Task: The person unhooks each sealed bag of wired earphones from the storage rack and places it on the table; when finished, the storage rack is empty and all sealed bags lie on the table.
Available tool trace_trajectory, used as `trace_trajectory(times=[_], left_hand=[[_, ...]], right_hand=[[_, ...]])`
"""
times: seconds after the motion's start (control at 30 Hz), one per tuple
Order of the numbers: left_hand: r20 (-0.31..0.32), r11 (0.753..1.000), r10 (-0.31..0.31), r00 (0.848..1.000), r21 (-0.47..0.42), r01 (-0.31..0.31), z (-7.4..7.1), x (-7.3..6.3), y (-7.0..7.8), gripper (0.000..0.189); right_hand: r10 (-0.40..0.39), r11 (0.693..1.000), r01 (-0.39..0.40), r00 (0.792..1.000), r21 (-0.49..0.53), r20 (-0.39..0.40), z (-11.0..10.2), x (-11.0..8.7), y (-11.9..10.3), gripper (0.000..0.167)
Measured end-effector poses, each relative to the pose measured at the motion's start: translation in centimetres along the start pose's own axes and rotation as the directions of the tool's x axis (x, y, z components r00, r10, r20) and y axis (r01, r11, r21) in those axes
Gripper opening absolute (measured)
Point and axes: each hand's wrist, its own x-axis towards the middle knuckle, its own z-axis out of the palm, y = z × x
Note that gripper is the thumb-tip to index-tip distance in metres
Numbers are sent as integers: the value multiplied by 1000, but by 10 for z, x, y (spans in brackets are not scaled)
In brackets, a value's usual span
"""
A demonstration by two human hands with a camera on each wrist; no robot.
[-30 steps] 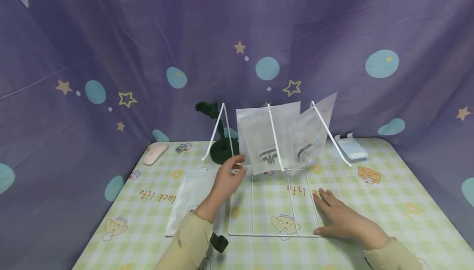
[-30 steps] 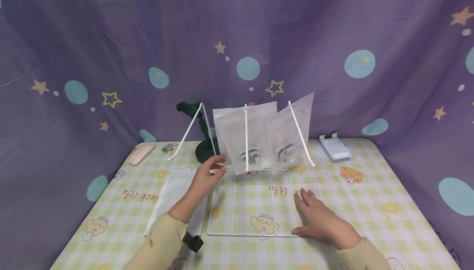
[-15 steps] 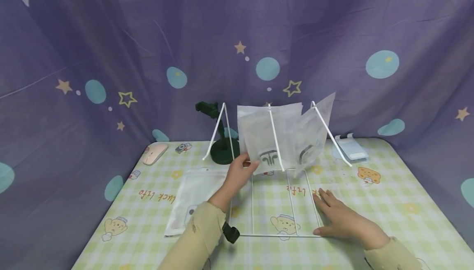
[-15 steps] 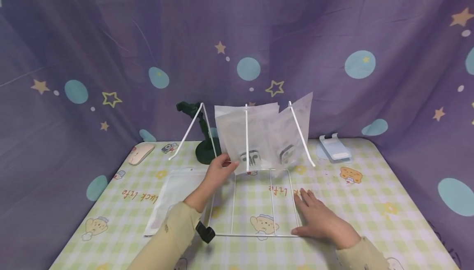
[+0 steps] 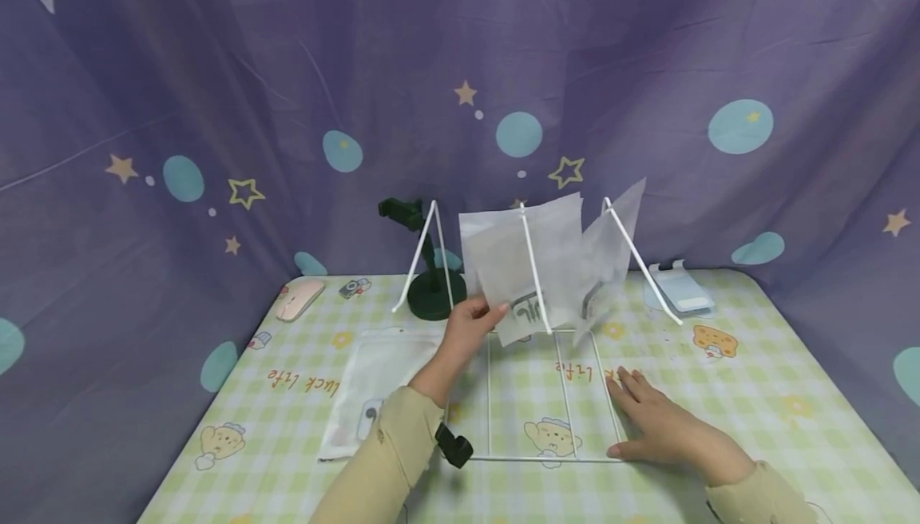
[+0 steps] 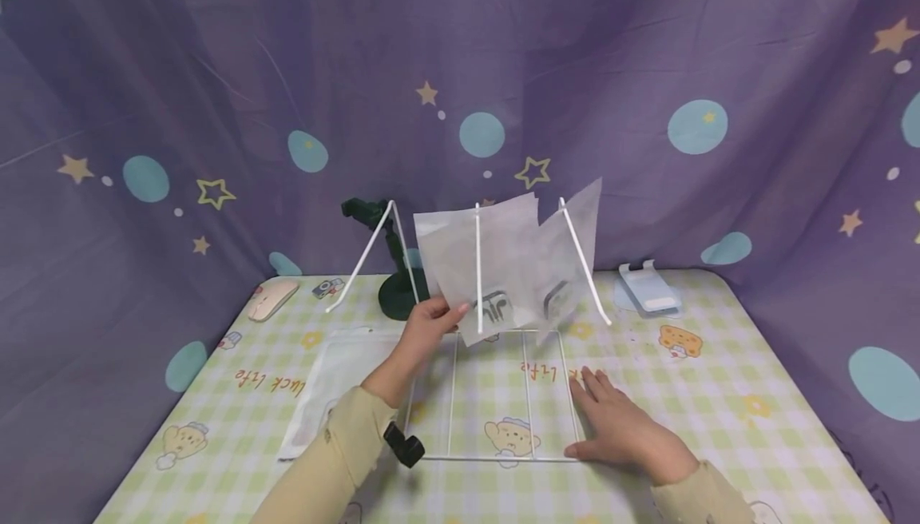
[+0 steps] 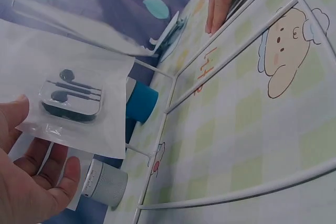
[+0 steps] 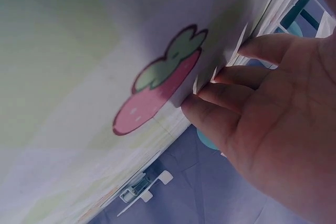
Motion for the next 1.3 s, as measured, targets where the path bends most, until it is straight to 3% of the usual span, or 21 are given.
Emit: trace_trajectory(times=[0.1, 0.23, 0.33, 0.53, 0.67, 0.9, 1.3], left_hand=[[2, 1000, 2, 1000, -8, -2, 0, -2, 4, 29], [-26, 1000, 5, 1000, 25, -5, 1, -16, 27, 34], [-59, 999, 27, 998, 48, -24, 1, -25, 36, 37], [-120, 995, 61, 991, 84, -51, 0, -37, 45, 42], [-142, 996, 81, 987, 57, -73, -2, -40, 41, 40], [-158, 996, 85, 984, -15, -89, -7, -35, 8, 28], [-173, 978, 185, 967, -68, -199, -11, -55, 6, 30]], right_hand=[[-1, 1000, 1, 1000, -1, -2, 0, 0, 0, 104], [-7, 1000, 7, 1000, 0, -5, 0, 0, 1, 104], [-1, 1000, 1, 1000, 5, -6, 2, 0, 2, 104], [-3, 1000, 3, 1000, 1, -9, 3, 0, 3, 104], [-10, 1000, 10, 1000, 0, -9, 1, 0, 2, 104], [-15, 1000, 15, 1000, -9, -5, 1, 0, 1, 103], [-16, 1000, 16, 1000, 0, -7, 2, -1, 1, 103]])
